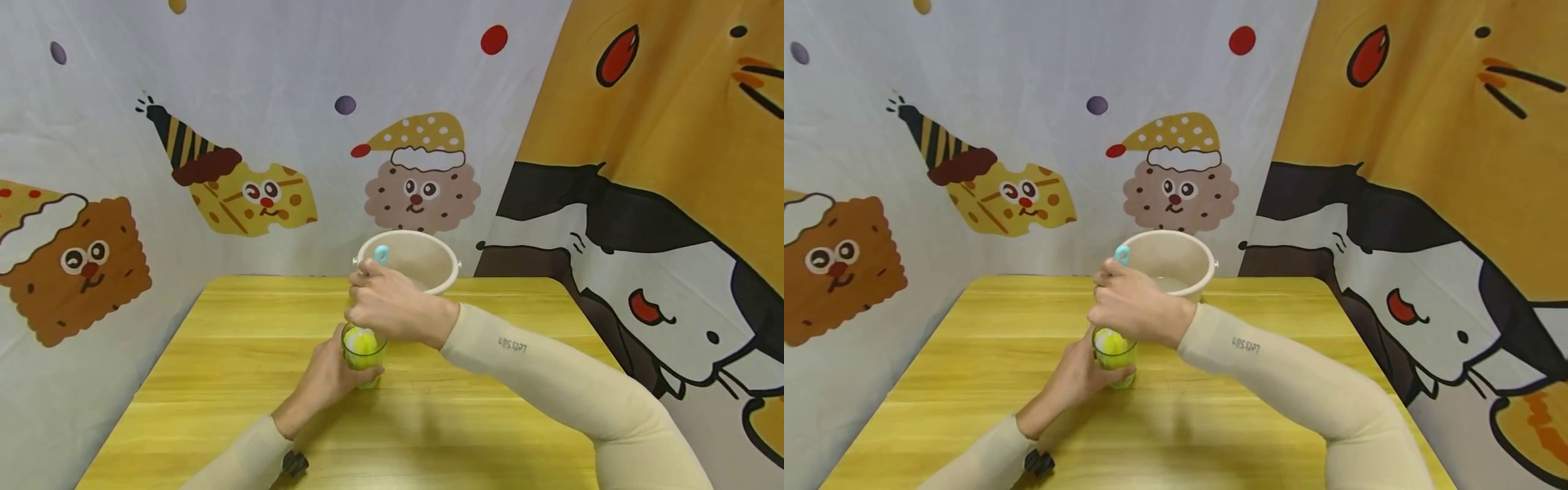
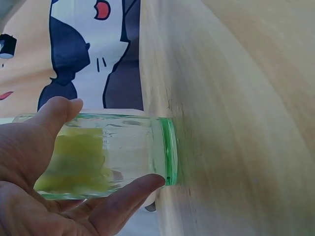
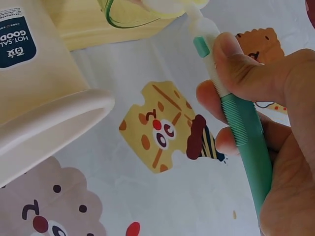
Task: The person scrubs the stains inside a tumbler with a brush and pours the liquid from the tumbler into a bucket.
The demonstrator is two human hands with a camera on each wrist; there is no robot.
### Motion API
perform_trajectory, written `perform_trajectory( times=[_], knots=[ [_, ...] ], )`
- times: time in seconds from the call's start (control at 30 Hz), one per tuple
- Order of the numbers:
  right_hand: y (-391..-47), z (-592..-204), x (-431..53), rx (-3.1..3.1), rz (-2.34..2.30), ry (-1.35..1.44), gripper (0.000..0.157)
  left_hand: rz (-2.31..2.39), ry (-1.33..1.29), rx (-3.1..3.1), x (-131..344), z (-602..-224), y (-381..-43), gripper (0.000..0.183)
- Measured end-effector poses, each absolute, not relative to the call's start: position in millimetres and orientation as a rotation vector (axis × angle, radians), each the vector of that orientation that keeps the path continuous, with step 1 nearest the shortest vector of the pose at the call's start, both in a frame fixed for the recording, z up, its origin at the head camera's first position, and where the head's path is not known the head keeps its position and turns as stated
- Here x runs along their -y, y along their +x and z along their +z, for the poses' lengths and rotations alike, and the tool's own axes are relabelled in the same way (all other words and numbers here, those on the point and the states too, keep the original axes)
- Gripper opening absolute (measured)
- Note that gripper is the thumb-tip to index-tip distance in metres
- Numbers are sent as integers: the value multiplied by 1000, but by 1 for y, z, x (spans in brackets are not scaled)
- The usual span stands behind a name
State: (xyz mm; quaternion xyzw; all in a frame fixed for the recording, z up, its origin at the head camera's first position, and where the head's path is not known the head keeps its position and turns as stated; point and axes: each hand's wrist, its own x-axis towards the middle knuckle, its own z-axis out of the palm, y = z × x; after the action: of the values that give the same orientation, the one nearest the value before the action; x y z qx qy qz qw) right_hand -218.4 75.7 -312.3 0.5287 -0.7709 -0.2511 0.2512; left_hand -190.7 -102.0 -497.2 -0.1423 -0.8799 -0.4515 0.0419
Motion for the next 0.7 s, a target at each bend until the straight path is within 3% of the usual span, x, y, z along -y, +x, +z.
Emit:
perform_trajectory(
  times=[0.27, 0.7],
  knots=[
    [-227, -308, -76, 2161, -691, 1420, 12, -1371, -429, 2688, 103, -498, -190, 84],
    [-230, -306, -97, 2121, -717, 1319, 12, -1292, -458, 2691, 102, -498, -191, 94]
  ],
)
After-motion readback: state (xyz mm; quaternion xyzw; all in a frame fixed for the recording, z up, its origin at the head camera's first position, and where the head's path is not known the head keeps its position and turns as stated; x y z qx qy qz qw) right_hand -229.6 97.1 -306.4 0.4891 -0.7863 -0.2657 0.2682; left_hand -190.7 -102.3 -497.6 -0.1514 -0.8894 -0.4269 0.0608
